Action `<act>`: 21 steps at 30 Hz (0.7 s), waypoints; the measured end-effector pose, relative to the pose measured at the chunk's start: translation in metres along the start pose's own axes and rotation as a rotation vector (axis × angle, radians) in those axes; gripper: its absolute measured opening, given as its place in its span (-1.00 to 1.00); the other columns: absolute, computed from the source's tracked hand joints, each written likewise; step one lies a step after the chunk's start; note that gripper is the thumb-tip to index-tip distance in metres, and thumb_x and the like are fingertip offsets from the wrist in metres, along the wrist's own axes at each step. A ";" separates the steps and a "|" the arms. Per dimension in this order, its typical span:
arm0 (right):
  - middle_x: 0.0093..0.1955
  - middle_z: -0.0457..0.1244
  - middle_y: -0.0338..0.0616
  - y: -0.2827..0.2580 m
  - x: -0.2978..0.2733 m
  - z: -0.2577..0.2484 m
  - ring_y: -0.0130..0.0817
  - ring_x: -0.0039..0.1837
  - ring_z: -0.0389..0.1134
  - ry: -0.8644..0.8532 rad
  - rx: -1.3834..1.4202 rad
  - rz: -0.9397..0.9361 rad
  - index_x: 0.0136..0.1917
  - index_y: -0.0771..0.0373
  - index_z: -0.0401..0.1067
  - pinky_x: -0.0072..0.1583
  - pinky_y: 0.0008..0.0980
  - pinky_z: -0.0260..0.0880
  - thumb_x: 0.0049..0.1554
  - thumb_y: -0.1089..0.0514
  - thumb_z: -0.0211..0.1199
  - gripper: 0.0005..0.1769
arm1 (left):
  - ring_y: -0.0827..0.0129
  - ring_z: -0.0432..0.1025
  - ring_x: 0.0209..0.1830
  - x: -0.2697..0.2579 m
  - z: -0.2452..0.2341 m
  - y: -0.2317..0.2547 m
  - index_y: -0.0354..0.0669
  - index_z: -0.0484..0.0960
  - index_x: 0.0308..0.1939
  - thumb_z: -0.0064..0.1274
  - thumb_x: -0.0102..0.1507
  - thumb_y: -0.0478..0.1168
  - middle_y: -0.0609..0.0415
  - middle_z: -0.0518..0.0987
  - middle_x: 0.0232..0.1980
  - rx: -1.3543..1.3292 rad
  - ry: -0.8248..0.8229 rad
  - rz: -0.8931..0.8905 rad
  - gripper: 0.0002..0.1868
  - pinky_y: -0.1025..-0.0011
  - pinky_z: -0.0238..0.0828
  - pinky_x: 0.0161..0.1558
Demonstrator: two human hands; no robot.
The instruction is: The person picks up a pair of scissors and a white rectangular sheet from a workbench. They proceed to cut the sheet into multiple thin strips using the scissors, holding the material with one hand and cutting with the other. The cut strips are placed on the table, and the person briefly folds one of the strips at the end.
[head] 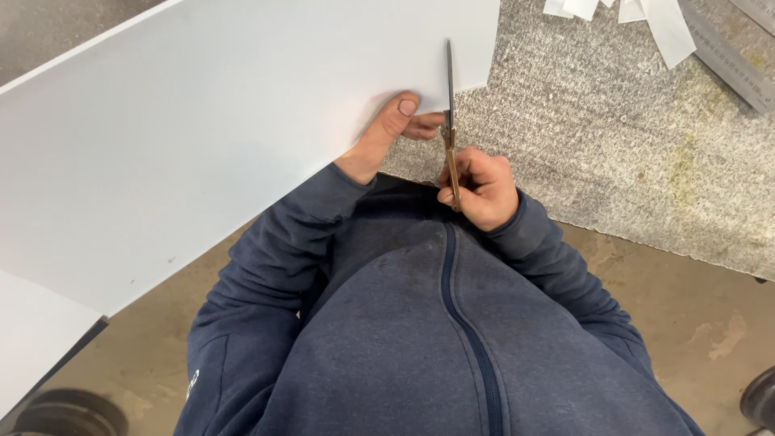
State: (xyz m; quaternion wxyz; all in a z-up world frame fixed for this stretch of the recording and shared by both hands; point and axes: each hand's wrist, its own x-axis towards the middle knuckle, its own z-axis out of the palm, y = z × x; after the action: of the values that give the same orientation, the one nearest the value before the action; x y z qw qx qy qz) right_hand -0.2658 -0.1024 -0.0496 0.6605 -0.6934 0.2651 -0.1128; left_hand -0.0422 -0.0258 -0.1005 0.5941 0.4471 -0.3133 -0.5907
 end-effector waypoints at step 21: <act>-0.26 0.33 -0.24 0.003 -0.001 0.003 -0.59 -0.24 0.32 0.053 0.061 -0.055 -0.04 0.34 0.38 -0.19 -0.53 0.32 0.16 0.27 0.29 -0.87 | 0.16 0.62 0.00 -0.021 0.017 -0.028 -0.42 0.52 0.17 -0.09 0.45 0.13 -0.20 0.68 0.03 -0.102 0.005 -0.074 -0.41 0.28 0.60 0.11</act>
State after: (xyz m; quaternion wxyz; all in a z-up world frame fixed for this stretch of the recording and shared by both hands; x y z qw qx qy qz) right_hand -0.2661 -0.0994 -0.0526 0.6708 -0.6768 0.2595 -0.1572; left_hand -0.0717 -0.0050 -0.1152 0.5947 0.4289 -0.2647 -0.6263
